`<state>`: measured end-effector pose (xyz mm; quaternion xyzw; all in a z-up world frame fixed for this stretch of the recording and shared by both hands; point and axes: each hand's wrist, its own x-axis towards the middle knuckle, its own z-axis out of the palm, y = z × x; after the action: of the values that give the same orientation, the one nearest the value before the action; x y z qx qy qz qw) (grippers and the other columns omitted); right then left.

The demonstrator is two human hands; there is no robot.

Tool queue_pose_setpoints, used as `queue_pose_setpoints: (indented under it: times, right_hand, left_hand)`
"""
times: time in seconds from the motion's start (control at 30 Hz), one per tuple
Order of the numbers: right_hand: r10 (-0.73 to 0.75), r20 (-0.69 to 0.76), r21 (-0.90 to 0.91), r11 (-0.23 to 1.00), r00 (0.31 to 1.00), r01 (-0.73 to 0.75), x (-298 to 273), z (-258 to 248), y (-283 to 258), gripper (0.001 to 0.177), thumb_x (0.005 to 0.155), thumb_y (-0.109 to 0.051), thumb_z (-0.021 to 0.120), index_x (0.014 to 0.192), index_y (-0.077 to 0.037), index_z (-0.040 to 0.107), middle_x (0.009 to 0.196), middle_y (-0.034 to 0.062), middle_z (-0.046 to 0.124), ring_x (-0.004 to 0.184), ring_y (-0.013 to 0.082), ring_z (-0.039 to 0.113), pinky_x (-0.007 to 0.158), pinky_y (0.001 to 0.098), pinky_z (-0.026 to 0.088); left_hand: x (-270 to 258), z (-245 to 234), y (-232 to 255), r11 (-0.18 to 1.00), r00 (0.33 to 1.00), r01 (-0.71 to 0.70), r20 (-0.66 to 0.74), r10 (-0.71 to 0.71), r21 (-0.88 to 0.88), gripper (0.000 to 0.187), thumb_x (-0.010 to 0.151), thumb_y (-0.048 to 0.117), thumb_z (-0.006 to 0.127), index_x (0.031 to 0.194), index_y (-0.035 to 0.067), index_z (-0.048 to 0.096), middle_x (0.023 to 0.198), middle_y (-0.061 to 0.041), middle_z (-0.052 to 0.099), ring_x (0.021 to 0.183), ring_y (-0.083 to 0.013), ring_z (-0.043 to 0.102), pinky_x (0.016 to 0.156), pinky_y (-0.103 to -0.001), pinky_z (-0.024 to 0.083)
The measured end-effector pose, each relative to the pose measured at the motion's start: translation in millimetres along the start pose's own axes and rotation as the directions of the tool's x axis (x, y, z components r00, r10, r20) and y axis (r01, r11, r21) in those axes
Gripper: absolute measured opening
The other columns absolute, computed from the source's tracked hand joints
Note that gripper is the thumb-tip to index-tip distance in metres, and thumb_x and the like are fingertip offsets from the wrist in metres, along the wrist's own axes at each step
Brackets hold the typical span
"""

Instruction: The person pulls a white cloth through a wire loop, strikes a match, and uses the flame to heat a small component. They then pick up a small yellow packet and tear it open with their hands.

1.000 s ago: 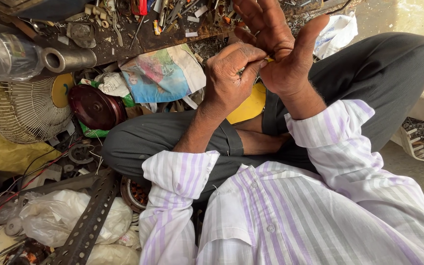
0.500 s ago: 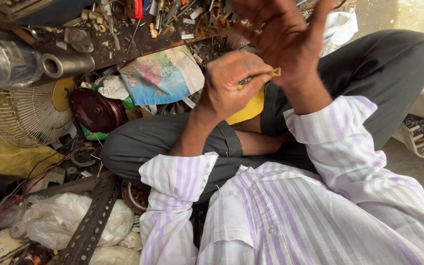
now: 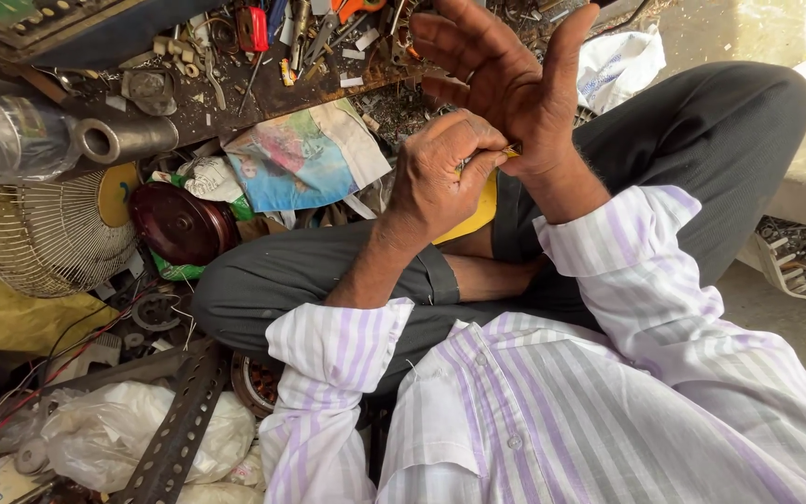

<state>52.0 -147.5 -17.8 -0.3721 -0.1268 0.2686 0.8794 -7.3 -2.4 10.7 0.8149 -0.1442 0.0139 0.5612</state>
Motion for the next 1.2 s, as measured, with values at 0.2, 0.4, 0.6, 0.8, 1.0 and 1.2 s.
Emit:
queue_pose_setpoints:
  times: [0.2, 0.4, 0.6, 0.8, 1.0, 1.2]
  right_hand:
    - [-0.020, -0.066, -0.028, 0.999, 0.998, 0.018, 4, -10, -3, 0.095, 0.096, -0.084, 0.035, 0.155, -0.012, 0.050, 0.146, 0.0094, 0.057, 0.136, 0.0230, 0.055, 0.117, 0.0421, 0.044]
    - [-0.076, 0.037, -0.725, 0.684, 0.996, 0.079, 4, -9, -29, 0.039, 0.102, -0.026, 0.081, 0.131, -0.003, 0.071, 0.108, 0.0100, 0.072, 0.090, 0.0174, 0.068, 0.081, 0.0293, 0.058]
    - [-0.052, -0.011, -0.655, 0.755, 0.999, 0.032, 1, -10, -12, 0.020, 0.105, -0.007, 0.077, 0.121, 0.003, 0.074, 0.107, 0.0104, 0.074, 0.094, 0.0142, 0.072, 0.082, 0.0248, 0.061]
    - [-0.112, -0.022, -0.449, 0.889, 0.993, 0.091, 4, -8, -10, 0.017, 0.108, -0.005, 0.073, 0.124, 0.002, 0.072, 0.109, 0.0117, 0.076, 0.092, 0.0130, 0.074, 0.084, 0.0234, 0.063]
    - [-0.172, -0.018, -0.479, 0.866, 0.985, 0.143, 3, -1, -7, 0.020, 0.107, -0.002, 0.074, 0.126, 0.002, 0.070, 0.111, 0.0105, 0.074, 0.095, 0.0110, 0.073, 0.085, 0.0215, 0.061]
    - [-0.240, -0.070, -0.551, 0.818, 0.968, 0.163, 3, 2, 2, 0.016, 0.102, -0.001, 0.076, 0.118, 0.001, 0.073, 0.109, 0.0106, 0.076, 0.094, 0.0120, 0.074, 0.082, 0.0231, 0.062]
  left_hand:
    - [5, -7, 4, 1.000, 0.996, 0.011, -0.084, -0.010, 0.004, 0.012, 0.090, 0.002, 0.079, 0.096, 0.005, 0.069, 0.094, -0.007, 0.071, 0.088, -0.0210, 0.074, 0.076, -0.033, 0.062]
    - [6, -36, -7, 0.838, 0.963, -0.102, -0.157, 0.218, 0.537, 0.012, 0.094, -0.001, 0.073, 0.105, -0.001, 0.068, 0.100, -0.013, 0.070, 0.092, -0.0286, 0.071, 0.079, -0.039, 0.061]
    - [5, -34, -15, 0.890, 0.947, -0.056, -0.257, 0.190, 0.453, 0.012, 0.097, 0.002, 0.075, 0.107, 0.004, 0.069, 0.102, -0.009, 0.070, 0.096, -0.0232, 0.073, 0.083, -0.035, 0.064]
    - [4, -36, -9, 0.961, 0.939, 0.057, -0.314, -0.144, -0.271, 0.018, 0.100, 0.005, 0.076, 0.117, 0.006, 0.071, 0.112, -0.009, 0.072, 0.101, -0.0163, 0.076, 0.089, -0.027, 0.066]
    - [3, -38, -15, 0.999, 0.933, -0.016, -0.361, 0.001, -0.039, 0.017, 0.099, 0.006, 0.078, 0.116, 0.006, 0.073, 0.110, -0.007, 0.075, 0.101, -0.0147, 0.076, 0.086, -0.026, 0.065]
    - [8, -40, -13, 0.994, 0.924, 0.053, -0.373, -0.084, -0.090, 0.018, 0.097, 0.002, 0.077, 0.114, 0.003, 0.073, 0.109, -0.008, 0.075, 0.098, -0.0152, 0.076, 0.082, -0.026, 0.065]
